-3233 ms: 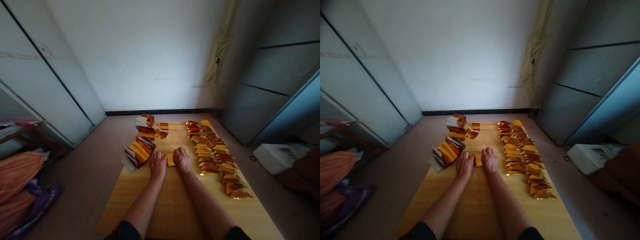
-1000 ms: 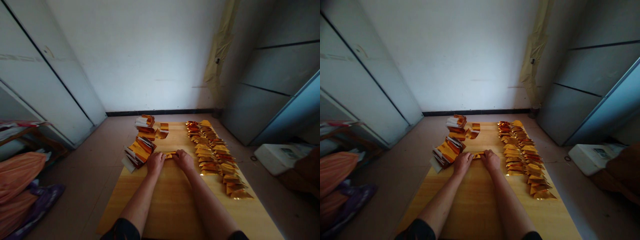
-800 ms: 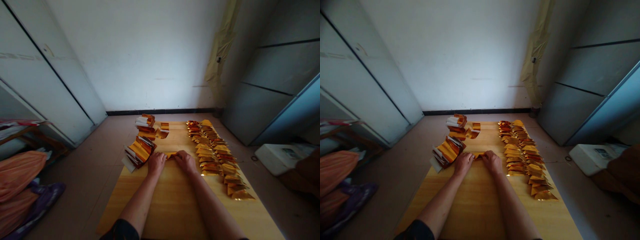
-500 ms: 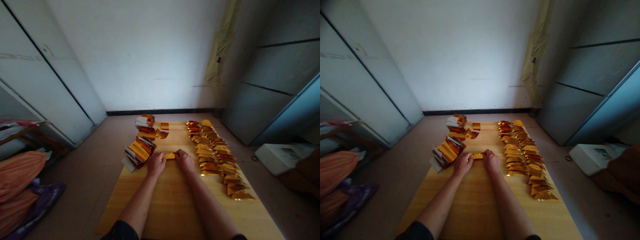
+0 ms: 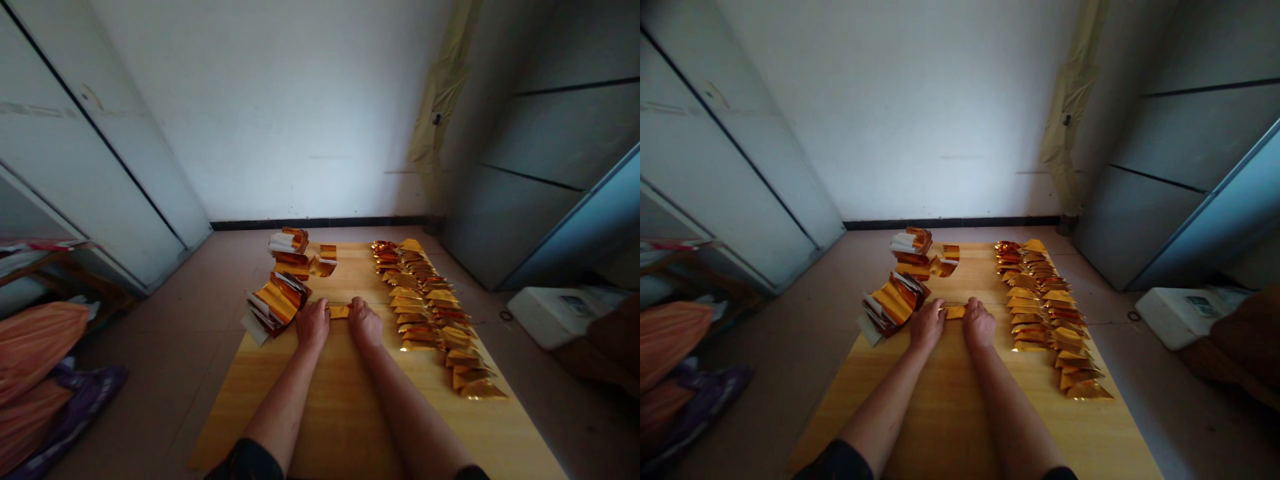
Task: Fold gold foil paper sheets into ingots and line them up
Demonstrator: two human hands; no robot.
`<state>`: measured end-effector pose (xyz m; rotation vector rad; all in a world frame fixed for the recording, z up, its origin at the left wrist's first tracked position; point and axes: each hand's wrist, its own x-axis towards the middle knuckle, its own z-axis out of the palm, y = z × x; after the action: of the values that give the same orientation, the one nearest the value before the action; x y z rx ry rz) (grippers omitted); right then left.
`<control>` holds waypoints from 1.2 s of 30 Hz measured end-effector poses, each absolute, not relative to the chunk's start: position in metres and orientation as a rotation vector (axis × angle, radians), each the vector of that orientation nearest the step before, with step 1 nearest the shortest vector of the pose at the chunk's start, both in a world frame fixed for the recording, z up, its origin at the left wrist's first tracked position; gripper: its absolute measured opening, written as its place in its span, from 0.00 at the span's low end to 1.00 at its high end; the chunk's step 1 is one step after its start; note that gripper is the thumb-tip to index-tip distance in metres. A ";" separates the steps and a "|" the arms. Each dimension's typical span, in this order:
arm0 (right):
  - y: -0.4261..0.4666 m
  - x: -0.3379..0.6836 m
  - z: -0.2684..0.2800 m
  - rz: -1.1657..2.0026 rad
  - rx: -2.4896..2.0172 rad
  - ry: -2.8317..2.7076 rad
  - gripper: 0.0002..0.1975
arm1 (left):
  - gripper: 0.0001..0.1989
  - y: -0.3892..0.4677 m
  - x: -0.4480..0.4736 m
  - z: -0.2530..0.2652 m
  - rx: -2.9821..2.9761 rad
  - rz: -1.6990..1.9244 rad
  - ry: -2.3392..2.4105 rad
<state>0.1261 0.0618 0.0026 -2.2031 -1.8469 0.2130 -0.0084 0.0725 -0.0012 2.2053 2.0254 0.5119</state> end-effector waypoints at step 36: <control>0.050 0.119 0.011 0.128 -2.151 -1.862 0.13 | 0.08 0.064 -0.009 0.004 2.326 0.432 2.032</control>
<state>0.1185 0.0497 0.0105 -2.1508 -1.8622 0.1282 -0.0086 0.0641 0.0036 2.3261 2.0325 0.4317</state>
